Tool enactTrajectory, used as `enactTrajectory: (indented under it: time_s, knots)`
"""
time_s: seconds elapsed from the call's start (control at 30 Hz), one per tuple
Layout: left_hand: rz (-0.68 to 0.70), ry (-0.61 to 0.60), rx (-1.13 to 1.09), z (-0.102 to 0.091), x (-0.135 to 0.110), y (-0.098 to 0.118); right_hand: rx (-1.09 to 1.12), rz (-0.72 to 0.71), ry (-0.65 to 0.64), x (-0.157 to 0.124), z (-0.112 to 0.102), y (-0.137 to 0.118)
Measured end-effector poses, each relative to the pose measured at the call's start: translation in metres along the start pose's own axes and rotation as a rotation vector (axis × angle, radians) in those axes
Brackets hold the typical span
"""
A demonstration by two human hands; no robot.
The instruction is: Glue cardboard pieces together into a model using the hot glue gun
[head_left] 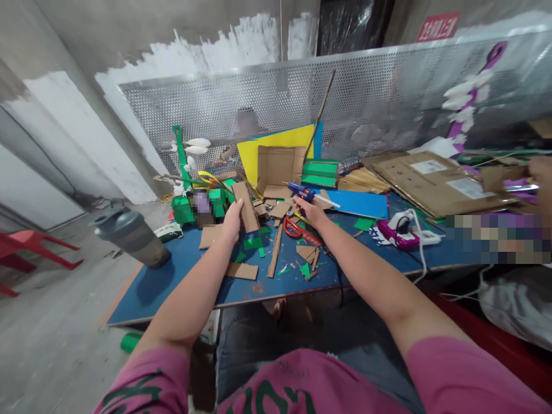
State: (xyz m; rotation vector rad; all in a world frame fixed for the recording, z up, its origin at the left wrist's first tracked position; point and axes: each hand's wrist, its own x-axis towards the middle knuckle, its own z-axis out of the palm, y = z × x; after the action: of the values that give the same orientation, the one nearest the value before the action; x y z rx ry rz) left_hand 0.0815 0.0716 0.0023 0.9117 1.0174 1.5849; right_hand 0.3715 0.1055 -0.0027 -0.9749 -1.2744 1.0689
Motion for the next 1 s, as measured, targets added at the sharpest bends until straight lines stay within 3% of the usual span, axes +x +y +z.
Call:
enactTrajectory:
  time_s: [0.23, 0.4, 0.57, 0.83, 1.0]
  knots:
    - [-0.050, 0.010, -0.008, 0.006, -0.007, 0.001, -0.037, 0.016, 0.112, 0.011, -0.006, 0.018]
    - [0.085, 0.179, -0.242, -0.006, 0.001, 0.016, -0.107, 0.020, 0.147, 0.021, -0.013, 0.031]
    - [0.101, 0.278, -0.368, -0.015, 0.009, 0.028, -0.107, 0.024, 0.164, 0.028, -0.017, 0.037]
    - [0.179, 0.318, -0.350, -0.022, 0.011, 0.033, -0.042, 0.029, 0.148, 0.036, -0.024, 0.036]
    - [0.136, 0.251, -0.323, -0.018, 0.008, 0.030, -0.006, 0.015, 0.146, 0.037, -0.026, 0.034]
